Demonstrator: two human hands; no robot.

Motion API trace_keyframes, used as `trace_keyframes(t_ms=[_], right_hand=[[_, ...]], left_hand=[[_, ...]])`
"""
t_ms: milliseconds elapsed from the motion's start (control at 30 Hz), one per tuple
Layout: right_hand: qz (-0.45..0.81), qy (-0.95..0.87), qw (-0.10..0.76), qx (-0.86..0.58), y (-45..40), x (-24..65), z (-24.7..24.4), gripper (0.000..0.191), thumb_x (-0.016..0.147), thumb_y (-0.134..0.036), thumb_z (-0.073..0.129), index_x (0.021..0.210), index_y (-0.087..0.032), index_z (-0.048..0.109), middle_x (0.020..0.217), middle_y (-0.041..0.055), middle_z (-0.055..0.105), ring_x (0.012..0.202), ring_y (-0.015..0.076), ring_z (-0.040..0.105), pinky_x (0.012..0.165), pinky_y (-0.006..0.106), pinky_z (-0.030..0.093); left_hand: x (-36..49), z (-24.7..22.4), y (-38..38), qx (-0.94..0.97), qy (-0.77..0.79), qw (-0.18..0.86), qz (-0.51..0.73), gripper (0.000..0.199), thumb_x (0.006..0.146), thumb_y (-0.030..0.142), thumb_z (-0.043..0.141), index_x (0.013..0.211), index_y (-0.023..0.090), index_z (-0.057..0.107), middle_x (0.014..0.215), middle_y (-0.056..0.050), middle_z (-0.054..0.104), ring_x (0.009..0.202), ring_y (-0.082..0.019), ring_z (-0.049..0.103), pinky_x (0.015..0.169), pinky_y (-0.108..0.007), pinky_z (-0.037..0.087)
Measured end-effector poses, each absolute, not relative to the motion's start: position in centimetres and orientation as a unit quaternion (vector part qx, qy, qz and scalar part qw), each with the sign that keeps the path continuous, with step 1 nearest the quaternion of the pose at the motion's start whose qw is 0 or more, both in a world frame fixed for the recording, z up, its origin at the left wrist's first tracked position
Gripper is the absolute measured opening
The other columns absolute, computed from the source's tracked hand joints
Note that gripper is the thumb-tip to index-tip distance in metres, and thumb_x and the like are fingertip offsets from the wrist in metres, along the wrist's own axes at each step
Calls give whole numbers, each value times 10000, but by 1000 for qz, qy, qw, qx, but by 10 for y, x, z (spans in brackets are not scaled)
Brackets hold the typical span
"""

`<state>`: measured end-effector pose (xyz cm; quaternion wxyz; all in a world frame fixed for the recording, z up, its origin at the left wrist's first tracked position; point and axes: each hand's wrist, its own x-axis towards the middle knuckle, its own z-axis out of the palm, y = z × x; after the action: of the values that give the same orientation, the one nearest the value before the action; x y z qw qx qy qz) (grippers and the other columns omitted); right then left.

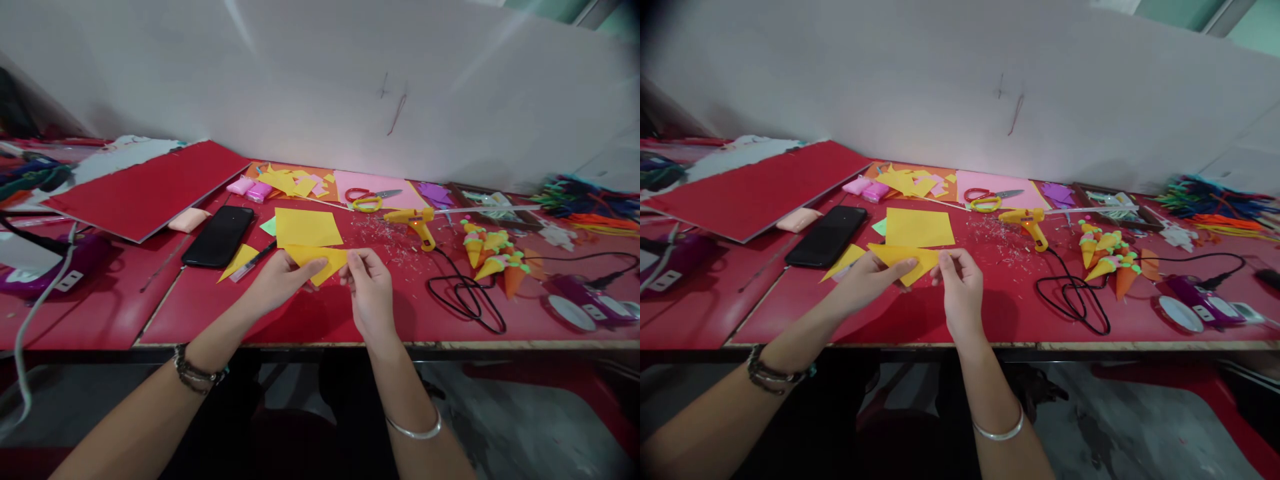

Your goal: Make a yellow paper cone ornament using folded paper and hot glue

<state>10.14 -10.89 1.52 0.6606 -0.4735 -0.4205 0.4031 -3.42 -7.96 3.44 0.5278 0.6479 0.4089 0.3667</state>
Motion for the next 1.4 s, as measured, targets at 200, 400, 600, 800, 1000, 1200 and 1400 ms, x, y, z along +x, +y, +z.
trace_keyframes(t_ms=[200,400,600,800,1000,1200,1400], right_hand=[[369,-405,695,-466,-109,100,15,162,810,-332,472,724,-195,469,567,-47,521,506,70,498,524,197,409],[412,-437,662,-449,-110,102,15,152,813,-331,454,734,-201,458,568,-45,520,509,80,500,527,205,415],[375,-517,597,-485,-110,111,21,150,786,-263,476,654,-193,466,578,-51,444,539,72,458,539,183,388],[380,-576,534,-489,-110,114,23,132,765,-304,516,754,-181,561,703,-9,554,651,104,500,584,204,397],[378,-571,523,-508,-110,112,18,228,766,-368,507,651,-177,553,598,-25,507,543,88,456,491,199,366],[369,-561,528,-519,-111,113,19,267,766,-398,502,621,-174,525,555,-37,435,504,77,412,463,192,359],[359,-588,531,-494,-112,112,20,220,805,-350,456,672,-183,505,592,-31,445,525,77,439,460,179,353]], left_hand=[[-36,37,-78,720,408,444,342,288,764,377,523,614,138,580,571,-6,615,547,-103,549,522,-200,422],[-41,37,-73,769,441,268,378,350,818,381,442,553,153,463,500,36,490,490,-82,442,498,-203,323],[-48,36,-68,831,406,180,336,336,829,356,437,557,163,397,501,42,433,481,-78,391,488,-203,276],[-46,34,-71,879,351,150,286,331,834,360,431,570,163,403,523,37,408,492,-83,380,477,-202,249],[-45,37,-73,876,337,180,293,323,840,316,428,560,156,399,515,42,396,490,-72,353,482,-191,256],[-44,36,-72,861,332,209,323,295,833,295,437,577,150,424,533,47,401,501,-64,345,497,-180,273],[-45,37,-72,847,345,257,313,338,824,319,436,538,144,398,508,53,373,490,-58,336,488,-182,270]])
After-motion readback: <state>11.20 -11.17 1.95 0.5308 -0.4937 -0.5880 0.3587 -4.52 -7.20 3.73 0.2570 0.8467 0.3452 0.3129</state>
